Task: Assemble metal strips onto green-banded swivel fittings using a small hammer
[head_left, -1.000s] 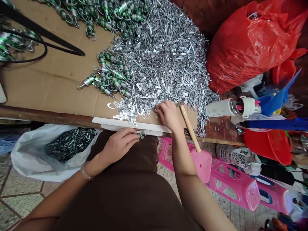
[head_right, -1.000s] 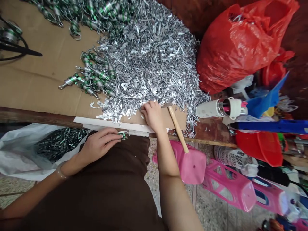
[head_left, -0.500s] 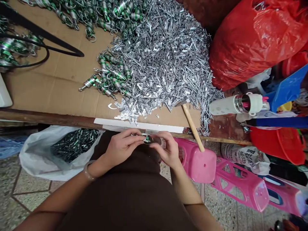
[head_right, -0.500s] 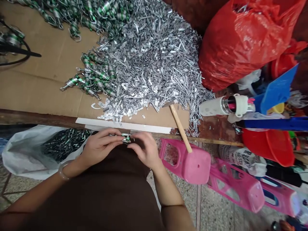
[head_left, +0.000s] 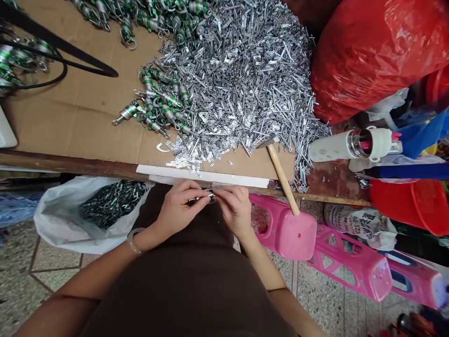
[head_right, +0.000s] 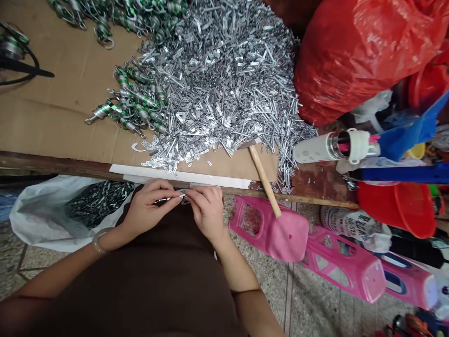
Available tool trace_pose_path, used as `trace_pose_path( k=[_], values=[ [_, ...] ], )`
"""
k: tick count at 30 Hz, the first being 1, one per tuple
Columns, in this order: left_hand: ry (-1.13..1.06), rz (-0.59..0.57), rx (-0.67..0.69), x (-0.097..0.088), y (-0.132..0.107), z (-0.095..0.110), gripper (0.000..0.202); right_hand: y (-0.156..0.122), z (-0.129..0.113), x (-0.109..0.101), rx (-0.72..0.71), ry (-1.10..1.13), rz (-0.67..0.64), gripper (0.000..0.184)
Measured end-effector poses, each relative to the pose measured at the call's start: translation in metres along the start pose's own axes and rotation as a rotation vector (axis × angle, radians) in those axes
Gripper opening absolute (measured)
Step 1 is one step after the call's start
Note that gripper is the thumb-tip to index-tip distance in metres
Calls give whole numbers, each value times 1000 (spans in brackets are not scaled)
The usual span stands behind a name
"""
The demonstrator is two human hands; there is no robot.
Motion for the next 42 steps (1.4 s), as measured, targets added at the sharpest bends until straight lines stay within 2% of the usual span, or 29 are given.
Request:
trace_pose_path(
  k=[4, 6, 10, 12, 14, 19, 23, 26, 29, 31, 34, 36, 39, 42],
  values=[
    [33, -66, -8, 7, -2, -3, 9, 2, 0, 9, 17, -2, -134, 15],
    [113, -69, 34, 10, -5, -3, 10, 3, 2, 13, 48, -11, -174, 13],
    [354, 0, 295, 14, -13, -1, 10, 8, 17, 25, 200, 38, -268, 10],
    [432, -20, 396, 20, -18, -6, 17, 11, 24, 32, 271, 43, -286, 10],
    [493, -78, 433, 26, -20, -14, 24, 15, 31, 34, 327, 8, -262, 10],
    [618, -130, 397, 31, -17, -12, 23, 24, 42, 29, 404, -82, -232, 8],
    [640, -128, 314, 30, -16, -7, 21, 42, 24, 35, 331, -26, -278, 11],
    [627, -82, 335, 27, -18, -5, 15, 56, 7, 50, 271, -166, -313, 12],
    [555, -18, 359, 23, -20, -6, 10, 61, 4, 59, 232, -227, -367, 10],
    [510, 12, 366, 19, -20, -6, 7, 59, 11, 51, 237, -101, -355, 12],
    [480, 9, 366, 18, -18, -6, 4, 47, 28, 28, 275, 114, -283, 14],
    [470, -11, 355, 18, -16, -7, 4, 36, 35, 19, 296, 149, -254, 14],
    [454, -30, 328, 19, -15, -8, 4, 21, 33, 20, 281, 125, -232, 15],
    [435, -30, 299, 19, -14, -10, 5, 14, 23, 32, 189, 46, -244, 20]
  ],
)
Point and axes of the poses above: each hand's wrist, its own y-axis towards the middle knuckle, its own x-axis out of the palm, z = x × y, the point moved 8 cm from there along y, towards the middle knuckle, and after that the axes turned 6 degrees about x, right-handed, at the moved point
